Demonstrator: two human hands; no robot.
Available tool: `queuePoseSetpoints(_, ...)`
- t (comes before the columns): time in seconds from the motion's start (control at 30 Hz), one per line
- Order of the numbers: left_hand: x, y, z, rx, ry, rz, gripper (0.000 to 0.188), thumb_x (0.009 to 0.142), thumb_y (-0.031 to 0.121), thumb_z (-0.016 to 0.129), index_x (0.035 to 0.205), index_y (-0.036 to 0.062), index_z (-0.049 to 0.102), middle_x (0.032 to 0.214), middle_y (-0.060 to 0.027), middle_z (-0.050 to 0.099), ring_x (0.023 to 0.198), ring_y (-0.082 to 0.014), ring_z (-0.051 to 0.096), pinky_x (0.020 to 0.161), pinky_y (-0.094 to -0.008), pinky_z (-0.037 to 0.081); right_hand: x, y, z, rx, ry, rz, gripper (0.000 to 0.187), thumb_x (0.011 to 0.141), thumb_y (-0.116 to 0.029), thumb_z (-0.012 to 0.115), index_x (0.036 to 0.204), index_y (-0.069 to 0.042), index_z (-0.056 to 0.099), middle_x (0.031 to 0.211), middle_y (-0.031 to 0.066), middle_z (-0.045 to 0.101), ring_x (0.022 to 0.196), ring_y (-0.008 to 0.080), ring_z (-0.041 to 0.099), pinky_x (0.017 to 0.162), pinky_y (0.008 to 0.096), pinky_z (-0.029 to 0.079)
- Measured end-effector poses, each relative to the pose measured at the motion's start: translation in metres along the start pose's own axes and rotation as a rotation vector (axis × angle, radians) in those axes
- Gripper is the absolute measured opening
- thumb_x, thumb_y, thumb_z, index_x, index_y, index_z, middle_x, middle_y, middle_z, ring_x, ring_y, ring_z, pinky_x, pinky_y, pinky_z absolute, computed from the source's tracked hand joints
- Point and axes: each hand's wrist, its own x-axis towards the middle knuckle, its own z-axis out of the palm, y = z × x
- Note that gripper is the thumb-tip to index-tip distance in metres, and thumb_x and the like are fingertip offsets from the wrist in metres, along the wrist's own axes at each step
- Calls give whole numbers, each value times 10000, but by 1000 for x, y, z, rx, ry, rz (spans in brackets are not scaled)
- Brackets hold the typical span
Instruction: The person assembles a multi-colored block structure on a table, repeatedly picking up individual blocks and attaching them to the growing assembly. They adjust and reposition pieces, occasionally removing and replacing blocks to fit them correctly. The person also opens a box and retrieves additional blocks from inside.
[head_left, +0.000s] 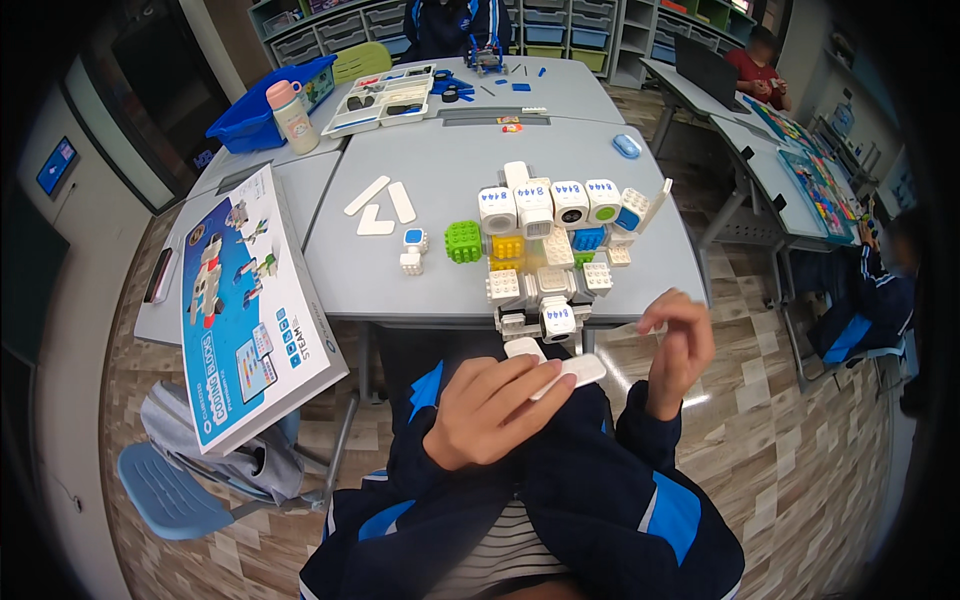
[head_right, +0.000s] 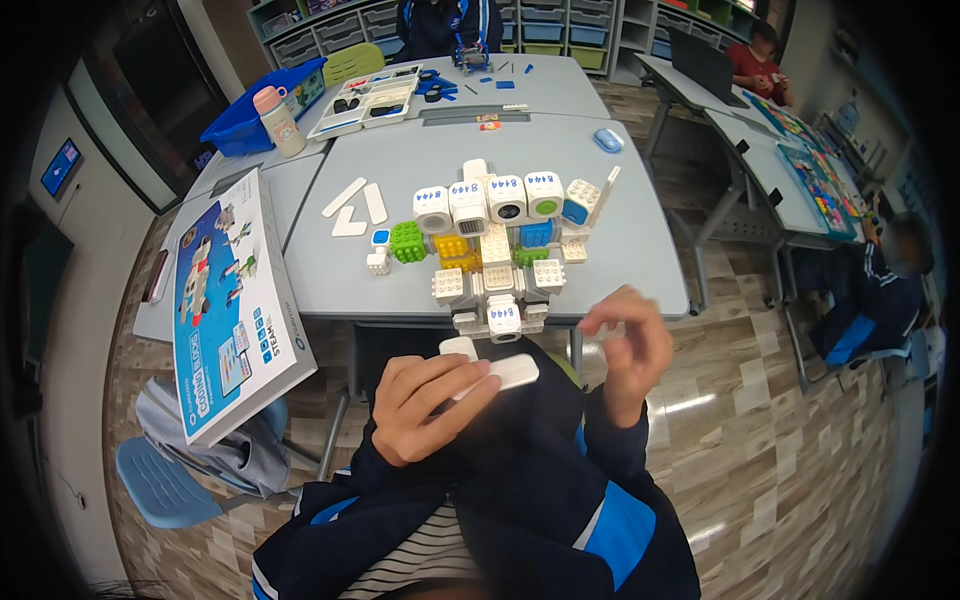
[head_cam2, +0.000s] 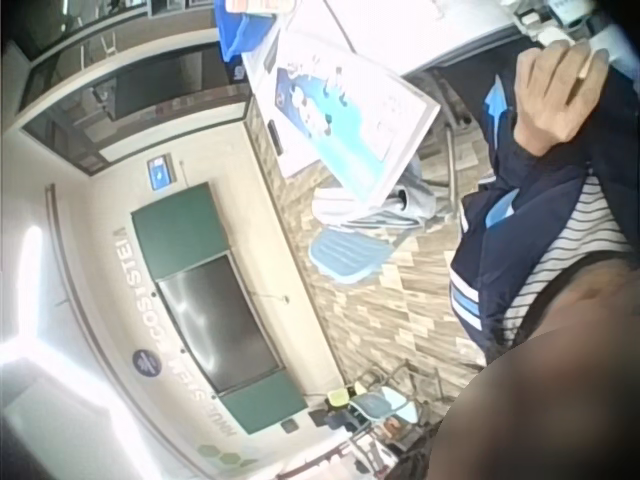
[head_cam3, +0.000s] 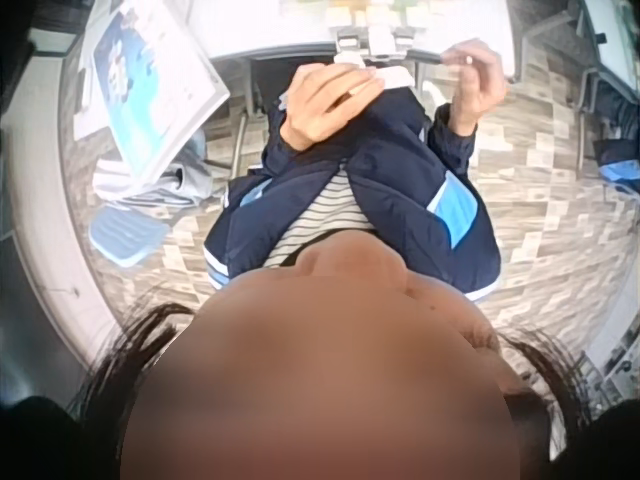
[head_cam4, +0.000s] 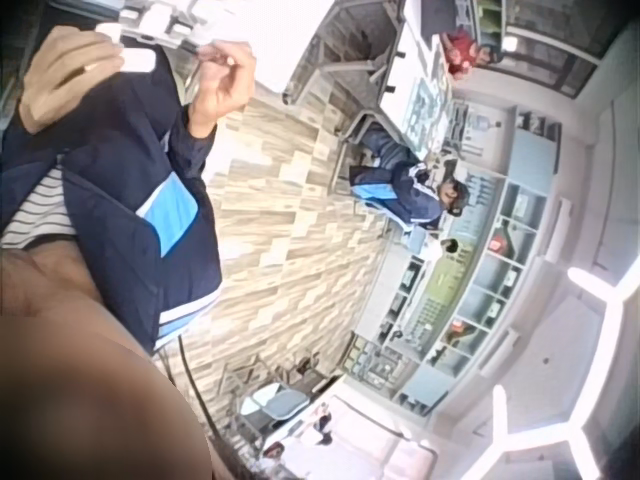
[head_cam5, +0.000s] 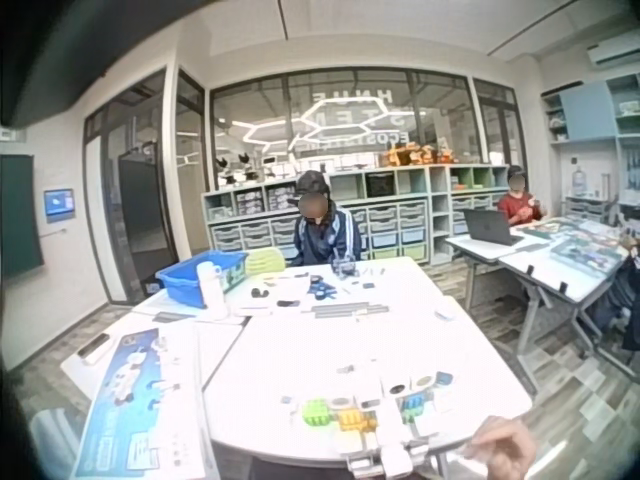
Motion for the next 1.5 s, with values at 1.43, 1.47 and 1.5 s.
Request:
queuePoseSetpoints(1.43, -72, -313, 128, 901, -479, -1047, 708, 758, 638, 751, 977, -35, 758, 956, -232, 731, 975, -360, 687, 812, -444, 564, -3, -20, 43, -266, -229, -245, 153, 822, -48, 741, 943, 45, 734, 798, 128, 733, 600, 237, 652, 565, 321, 481)
queuePoseSetpoints(1.47, -76, -323, 130, 850, -465, -1041, 678, 757, 611, 760, 953, -39, 756, 957, -242, 728, 957, -364, 694, 805, -446, 566, -3, -20, 41, -287, -227, -248, 140, 822, -42, 739, 931, 45, 733, 802, 127, 737, 600, 237, 654, 568, 321, 484)
queuePoseSetpoints(1.5, -79, -330, 129, 773, -490, -1056, 648, 757, 583, 769, 930, -42, 755, 958, -251, 724, 939, -369, 701, 798, -449, 568, -3, -20, 40, -293, -220, -240, 138, 821, -40, 739, 930, 44, 733, 805, 128, 738, 605, 238, 658, 569, 320, 485)
